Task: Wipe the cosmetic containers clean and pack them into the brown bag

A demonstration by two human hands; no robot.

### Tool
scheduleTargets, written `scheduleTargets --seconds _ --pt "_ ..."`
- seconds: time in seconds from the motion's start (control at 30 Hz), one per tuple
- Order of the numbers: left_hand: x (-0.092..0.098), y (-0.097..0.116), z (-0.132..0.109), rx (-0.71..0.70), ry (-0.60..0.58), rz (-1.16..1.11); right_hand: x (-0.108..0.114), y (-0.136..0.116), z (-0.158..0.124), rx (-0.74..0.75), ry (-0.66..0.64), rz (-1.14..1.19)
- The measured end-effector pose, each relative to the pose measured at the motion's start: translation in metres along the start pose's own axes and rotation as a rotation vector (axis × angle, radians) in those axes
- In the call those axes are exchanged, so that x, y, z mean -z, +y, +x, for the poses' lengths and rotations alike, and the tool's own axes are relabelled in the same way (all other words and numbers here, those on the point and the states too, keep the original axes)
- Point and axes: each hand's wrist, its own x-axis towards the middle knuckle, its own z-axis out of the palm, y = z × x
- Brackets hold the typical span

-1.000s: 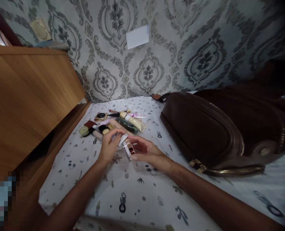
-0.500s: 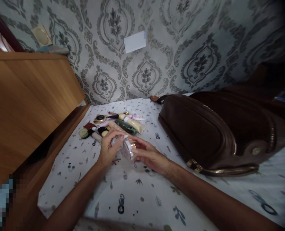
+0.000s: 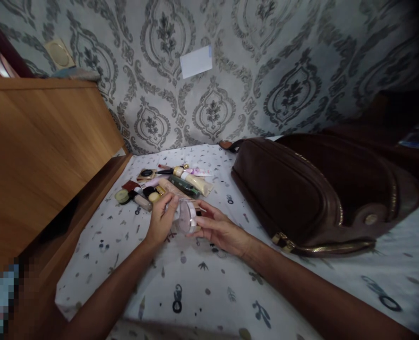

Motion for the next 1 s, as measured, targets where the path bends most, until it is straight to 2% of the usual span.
scheduleTargets --seconds 0.23,0.37,0.43,0.57,0.63,0.77,0.87,1.0 --pt "-0.003 -0.005 -0.002 0.092 0.000 -0.052 0.000 -0.001 0.001 0.025 0.058 -0.031" --pt "-0.004 -0.010 -0.003 0.144 0.002 -0.087 0.000 0.001 0.004 0.095 0.108 -0.087" --pt "-0.005 -0.011 -0.003 0.226 0.000 -0.135 0.000 0.003 0.005 0.148 0.139 -0.111" --pt "-0.011 -0.012 -0.004 0.475 0.001 -0.254 0.002 0.004 0.007 0.238 0.201 -0.179" --pt "-0.015 -0.011 -0.005 0.547 -0.008 -0.339 0.003 0.004 0.008 0.275 0.240 -0.223" --pt "-0.019 -0.006 -0.005 0.629 -0.035 -0.516 0.007 0.004 0.009 0.314 0.305 -0.331" --pt "-0.021 -0.001 -0.005 0.669 -0.077 -0.552 0.009 0.005 0.010 0.335 0.307 -0.437" --pt "-0.022 0.000 -0.004 0.705 -0.147 -0.591 0.012 0.009 0.012 0.433 0.339 -0.628"
